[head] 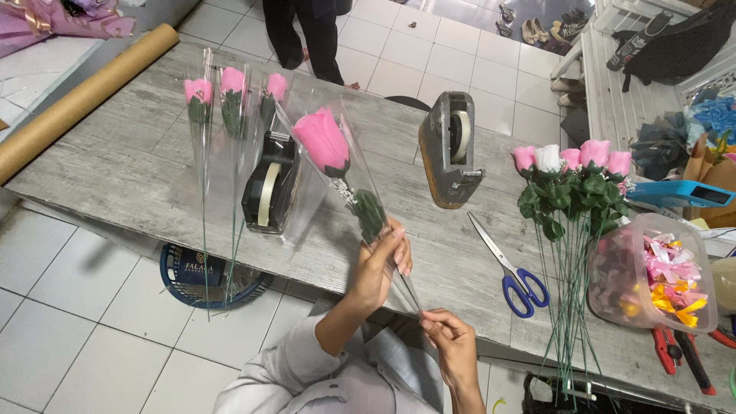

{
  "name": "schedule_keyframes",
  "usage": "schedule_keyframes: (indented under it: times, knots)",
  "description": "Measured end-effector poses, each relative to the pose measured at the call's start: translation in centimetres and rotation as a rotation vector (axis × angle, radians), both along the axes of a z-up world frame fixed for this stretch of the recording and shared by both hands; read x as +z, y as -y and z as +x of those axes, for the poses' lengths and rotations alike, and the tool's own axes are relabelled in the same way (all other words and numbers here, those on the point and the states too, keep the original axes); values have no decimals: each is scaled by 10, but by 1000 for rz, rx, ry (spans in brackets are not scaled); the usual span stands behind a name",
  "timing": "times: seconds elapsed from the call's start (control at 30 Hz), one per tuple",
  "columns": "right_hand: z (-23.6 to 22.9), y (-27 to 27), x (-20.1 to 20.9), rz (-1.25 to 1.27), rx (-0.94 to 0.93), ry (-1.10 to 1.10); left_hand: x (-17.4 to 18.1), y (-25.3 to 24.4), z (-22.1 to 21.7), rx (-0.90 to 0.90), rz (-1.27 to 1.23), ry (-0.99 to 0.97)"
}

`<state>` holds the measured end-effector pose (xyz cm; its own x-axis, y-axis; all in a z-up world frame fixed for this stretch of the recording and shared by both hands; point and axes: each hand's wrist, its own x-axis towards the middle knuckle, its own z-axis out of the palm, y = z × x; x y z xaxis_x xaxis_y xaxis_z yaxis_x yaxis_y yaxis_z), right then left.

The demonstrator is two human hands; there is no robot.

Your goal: The person wraps individual pink artificial roses in clear plastic sleeves. They place a rose on a sheet of plastic, roll it into a cone shape, and secure the bottom with a rubber band. The wrapped roses are placed upright in a container.

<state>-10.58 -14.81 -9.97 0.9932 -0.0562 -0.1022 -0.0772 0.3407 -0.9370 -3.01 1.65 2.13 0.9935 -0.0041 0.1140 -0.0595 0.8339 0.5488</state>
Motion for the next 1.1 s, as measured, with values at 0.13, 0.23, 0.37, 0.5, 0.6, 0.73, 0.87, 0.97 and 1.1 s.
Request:
schedule_keyframes:
  times: [0.13,0.23,0.37,0.5,0.6,0.73,0.87,0.97,1.1]
  knots:
    - [3,10,11,-168,-5,-72,13,-7,-2,2,76,100]
    - [3,18,17,-184,26,-115,5,-12,2,55,31,79]
    - [4,25,19,-254,78,-31,-1,-15,3,87,3,108]
    - [4,25,27,-302,73,13,1,-16,2,98,2,149]
    - [4,32,17,-291,62,11,-2,-14,-1,78,10,140]
    - [4,33,20,-366,63,14,-11,-8,-1,91,30,150]
    - [3,33,19,-386,17,72,-16,-5,1,86,-5,148]
    - [3,34,20,-350,-31,10,-23,-5,4,64,-20,169]
    - [3,43,28,-301,-96,-71,-13,-12,3,-10,22,213]
